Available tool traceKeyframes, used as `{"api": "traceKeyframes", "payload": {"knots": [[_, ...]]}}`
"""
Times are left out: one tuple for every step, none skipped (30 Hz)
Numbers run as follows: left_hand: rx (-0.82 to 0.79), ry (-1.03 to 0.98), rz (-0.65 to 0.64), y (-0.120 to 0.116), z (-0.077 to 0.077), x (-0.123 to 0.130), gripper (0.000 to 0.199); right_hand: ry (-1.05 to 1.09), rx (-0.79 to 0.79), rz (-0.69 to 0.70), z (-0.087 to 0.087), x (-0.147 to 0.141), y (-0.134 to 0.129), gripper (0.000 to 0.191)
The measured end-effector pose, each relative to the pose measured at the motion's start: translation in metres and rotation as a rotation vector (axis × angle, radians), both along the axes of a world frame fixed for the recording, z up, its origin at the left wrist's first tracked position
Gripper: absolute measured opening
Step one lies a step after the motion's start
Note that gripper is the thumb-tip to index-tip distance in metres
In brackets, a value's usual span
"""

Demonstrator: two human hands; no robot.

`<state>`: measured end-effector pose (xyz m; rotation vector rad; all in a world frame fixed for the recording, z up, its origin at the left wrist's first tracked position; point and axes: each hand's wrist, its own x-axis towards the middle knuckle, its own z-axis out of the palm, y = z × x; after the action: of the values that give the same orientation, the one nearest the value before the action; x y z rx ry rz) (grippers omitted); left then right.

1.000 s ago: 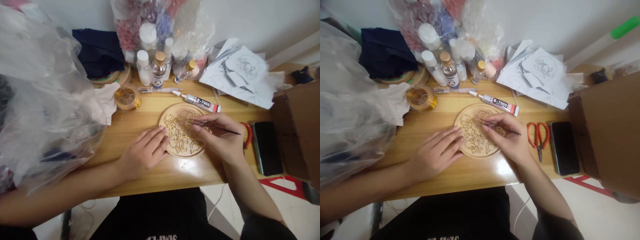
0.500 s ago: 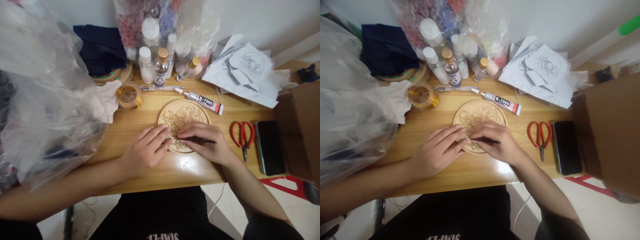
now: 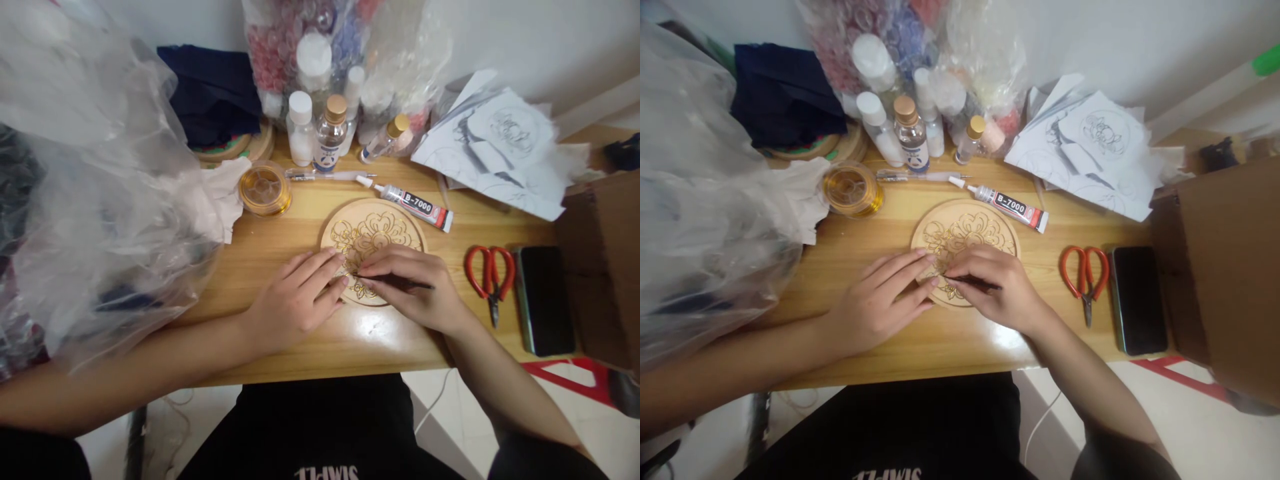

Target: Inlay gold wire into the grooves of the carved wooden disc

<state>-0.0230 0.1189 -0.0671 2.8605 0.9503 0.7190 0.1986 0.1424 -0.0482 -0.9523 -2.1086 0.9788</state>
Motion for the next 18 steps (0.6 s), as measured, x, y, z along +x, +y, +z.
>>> {"api": "traceKeyframes", "payload": {"knots": [[-0.002, -0.003, -0.002, 0.000, 0.000, 0.000, 0.025, 0.001, 0.000, -0.007, 0.000, 0.000, 0.000, 0.014], [-0.006, -0.005, -0.002, 0.000, 0.000, 0.000, 0.026, 0.000, -0.001, -0.015, -0.001, -0.001, -0.001, 0.013], [-0.012, -0.006, -0.001, 0.000, 0.001, 0.000, 0.026, -0.001, -0.001, -0.024, -0.001, -0.001, -0.001, 0.013], [-0.017, -0.008, -0.001, 0.001, 0.001, 0.000, 0.025, -0.002, -0.001, -0.037, -0.001, -0.002, -0.002, 0.013], [-0.023, -0.010, -0.001, 0.001, 0.001, 0.000, 0.025, -0.002, 0.001, -0.051, -0.001, -0.003, -0.003, 0.013], [-0.028, -0.014, -0.002, 0.001, 0.001, 0.000, 0.025, -0.001, 0.004, -0.066, -0.001, -0.004, -0.004, 0.013], [-0.033, -0.017, -0.004, 0.001, 0.002, 0.001, 0.025, 0.001, 0.007, -0.081, -0.001, -0.005, -0.005, 0.013], [-0.040, -0.016, -0.006, 0.001, 0.002, 0.001, 0.025, 0.002, 0.008, -0.097, -0.001, -0.006, -0.007, 0.012], [-0.050, -0.014, -0.008, 0.001, 0.002, 0.001, 0.025, 0.001, 0.006, -0.112, 0.000, -0.006, -0.008, 0.012], [-0.061, -0.012, -0.009, 0.001, 0.002, 0.001, 0.026, 0.000, 0.000, -0.126, 0.000, -0.007, -0.009, 0.011], [-0.074, -0.010, -0.010, 0.001, 0.002, 0.001, 0.026, -0.003, -0.007, -0.138, 0.000, -0.008, -0.010, 0.011], [-0.086, -0.009, -0.013, 0.001, 0.002, 0.000, 0.026, -0.004, -0.014, -0.151, 0.001, -0.009, -0.012, 0.011], [-0.097, -0.009, -0.015, 0.001, 0.003, 0.000, 0.026, -0.006, -0.020, -0.162, 0.001, -0.010, -0.013, 0.011], [-0.103, -0.010, -0.017, 0.001, 0.003, 0.000, 0.026, -0.010, -0.022, -0.171, 0.001, -0.010, -0.014, 0.011], [-0.104, -0.010, -0.017, 0.001, 0.003, 0.000, 0.026, -0.016, -0.019, -0.180, 0.002, -0.011, -0.015, 0.011], [-0.104, -0.007, -0.016, 0.002, 0.003, 0.000, 0.026, -0.024, -0.013, -0.187, 0.002, -0.012, -0.015, 0.011], [-0.101, -0.005, -0.016, 0.002, 0.003, 0.000, 0.026, -0.033, -0.007, -0.191, 0.002, -0.012, -0.016, 0.011], [-0.096, -0.004, -0.015, 0.002, 0.003, 0.000, 0.026, -0.041, 0.000, -0.193, 0.002, -0.012, -0.017, 0.012]]}}
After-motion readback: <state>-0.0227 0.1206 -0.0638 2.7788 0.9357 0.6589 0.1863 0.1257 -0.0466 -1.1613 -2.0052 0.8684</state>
